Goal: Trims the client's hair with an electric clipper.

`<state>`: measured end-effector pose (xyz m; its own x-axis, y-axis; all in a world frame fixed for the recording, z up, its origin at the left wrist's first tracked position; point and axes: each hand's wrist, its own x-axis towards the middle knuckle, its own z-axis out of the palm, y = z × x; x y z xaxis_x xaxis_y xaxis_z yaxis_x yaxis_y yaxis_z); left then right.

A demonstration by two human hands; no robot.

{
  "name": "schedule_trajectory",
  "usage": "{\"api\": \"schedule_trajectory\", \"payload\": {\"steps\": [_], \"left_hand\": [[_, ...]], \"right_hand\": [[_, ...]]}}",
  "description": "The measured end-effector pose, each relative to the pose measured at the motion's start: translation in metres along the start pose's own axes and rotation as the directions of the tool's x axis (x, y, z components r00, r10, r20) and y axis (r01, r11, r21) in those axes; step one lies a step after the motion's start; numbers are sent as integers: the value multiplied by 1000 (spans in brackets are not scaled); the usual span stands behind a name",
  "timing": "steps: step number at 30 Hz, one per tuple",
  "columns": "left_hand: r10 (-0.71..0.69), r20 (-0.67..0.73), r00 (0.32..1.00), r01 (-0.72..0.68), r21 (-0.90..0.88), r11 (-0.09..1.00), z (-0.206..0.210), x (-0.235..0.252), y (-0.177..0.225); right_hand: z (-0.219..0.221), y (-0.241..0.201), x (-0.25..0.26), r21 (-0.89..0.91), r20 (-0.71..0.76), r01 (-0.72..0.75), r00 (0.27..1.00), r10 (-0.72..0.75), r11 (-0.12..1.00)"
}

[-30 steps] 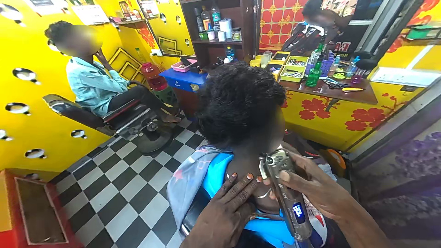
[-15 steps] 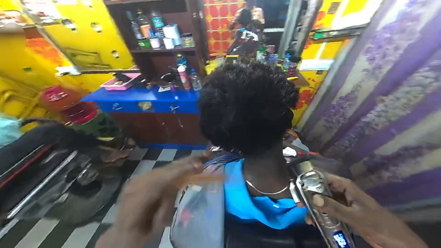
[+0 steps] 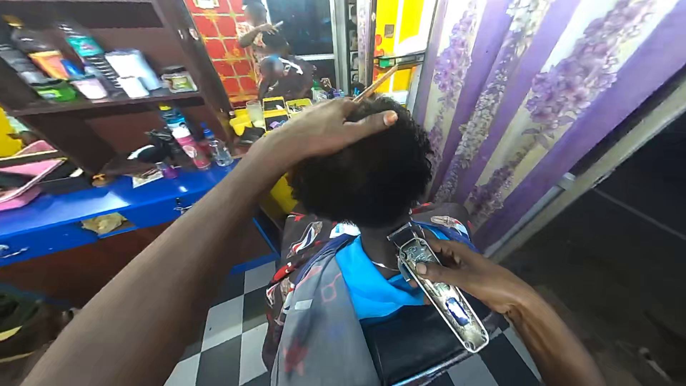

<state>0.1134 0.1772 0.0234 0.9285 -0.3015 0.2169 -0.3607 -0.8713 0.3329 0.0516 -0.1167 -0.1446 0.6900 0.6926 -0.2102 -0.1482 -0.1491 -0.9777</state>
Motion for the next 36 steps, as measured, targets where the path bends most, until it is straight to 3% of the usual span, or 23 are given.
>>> {"api": "schedule_trajectory", "payload": {"steps": [3,12,21,23,26,30,33,36], "left_hand": [[-44,86,995,50,-70,996,-2,12,-4],[-132,171,976,142,-46,989,-3,42,-20],[-55,212,976,84,-131,988,0,54,-31],[-56,228,972,85,-121,989,0,58,-33],[-66,247,967,92,-95,991,0,64,-36],[-57,276,959,81,-77,994,1,72,-38],[-56,284,957,77,-62,995,1,77,-37],[-47,308,950,65,-49,997,2,86,-39]], "right_hand": [[-3,3,6,15,-23,-6,1000,6,1000],[-10,3,20,82,15,8,1000,-10,997],[-5,-6,25,58,-9,179,984,-179,982],[-4,-3,22,32,-11,162,987,-162,986],[9,-7,20,-33,-143,54,988,-58,998],[37,-4,23,-171,-291,102,945,-150,980],[59,0,24,-321,-392,-29,914,-105,947],[73,2,29,-359,-521,-160,852,-55,919]]}}
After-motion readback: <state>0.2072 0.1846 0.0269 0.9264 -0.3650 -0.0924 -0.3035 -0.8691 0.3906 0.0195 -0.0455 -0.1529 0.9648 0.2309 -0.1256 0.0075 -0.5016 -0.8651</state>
